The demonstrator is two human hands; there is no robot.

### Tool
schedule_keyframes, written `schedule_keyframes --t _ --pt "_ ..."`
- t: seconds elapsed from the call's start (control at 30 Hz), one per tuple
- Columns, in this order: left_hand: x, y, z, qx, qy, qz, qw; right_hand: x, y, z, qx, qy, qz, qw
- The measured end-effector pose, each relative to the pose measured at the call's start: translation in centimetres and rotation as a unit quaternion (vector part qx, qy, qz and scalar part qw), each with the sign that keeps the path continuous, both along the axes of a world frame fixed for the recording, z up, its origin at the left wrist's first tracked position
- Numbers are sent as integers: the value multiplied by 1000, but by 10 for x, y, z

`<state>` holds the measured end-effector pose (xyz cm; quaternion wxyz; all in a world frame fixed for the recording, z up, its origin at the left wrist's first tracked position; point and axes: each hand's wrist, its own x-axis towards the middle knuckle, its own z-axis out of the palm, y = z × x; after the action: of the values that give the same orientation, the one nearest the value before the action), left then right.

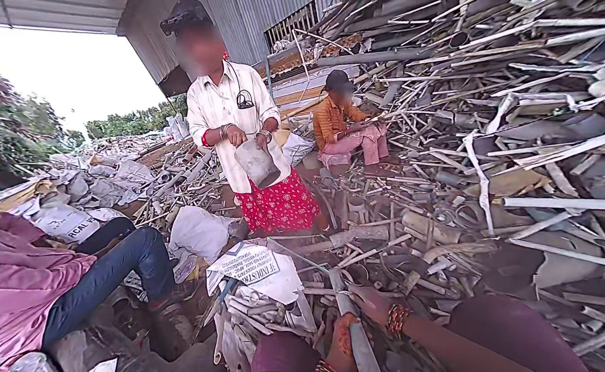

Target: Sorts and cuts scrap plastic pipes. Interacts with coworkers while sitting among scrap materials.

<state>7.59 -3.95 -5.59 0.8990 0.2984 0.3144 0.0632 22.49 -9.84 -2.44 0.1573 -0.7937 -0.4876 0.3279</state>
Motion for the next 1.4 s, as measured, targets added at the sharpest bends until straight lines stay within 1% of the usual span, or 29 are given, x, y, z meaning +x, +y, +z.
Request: schedule_keyframes --t 0.1,0.17,0.23,0.37,0.47,0.67,0.83,0.9,1.03,1.1,1.17,1.23,1.3,1.33,1.4 --pt "-1 2 3 12 18 6 1000 -2 5 -4 -2 2 -6 1000" --pt "-2 4 0 28 21 11 999 -5 7 -5 0 6 -10 1000" --pt "-3 6 -7 53 3 11 999 -7 8 -3 -4 6 -11 1000" --pt "-3 4 -9 25 4 33 999 -7 9 -3 -15 -5 -3 1000" --pt "-2 4 -10 42 24 36 998 -7 7 -2 -9 -5 -5 1000" --pt "-1 -3 -4 59 31 39 997 -4 -1 2 6 3 0 1000" --pt "-6 2 -21 65 -7 32 997 -4 -2 0 19 1 13 1000" --pt "-4 -1 -18 85 -8 22 996 -1 -4 1 14 0 19 1000" --pt "-15 -6 -2 155 53 37 986 -12 -1 -2 25 8 38 999" --pt "-11 -6 -9 183 52 10 982 -8 -8 1 20 9 14 1000" --pt "0 1 -31 199 19 -34 979 3 -17 -1 24 -6 -12 1000" --pt "-2 10 -39 223 41 -22 974 2 -9 1 36 -10 -15 999" --pt "-4 3 -25 267 65 -18 961 7 -9 4 34 -14 -40 999" --pt "-5 -3 -20 269 68 -21 961 9 -11 5 24 -18 -56 998" --pt "-2 -16 -3 223 80 2 972 17 -13 3 17 -30 -68 997"
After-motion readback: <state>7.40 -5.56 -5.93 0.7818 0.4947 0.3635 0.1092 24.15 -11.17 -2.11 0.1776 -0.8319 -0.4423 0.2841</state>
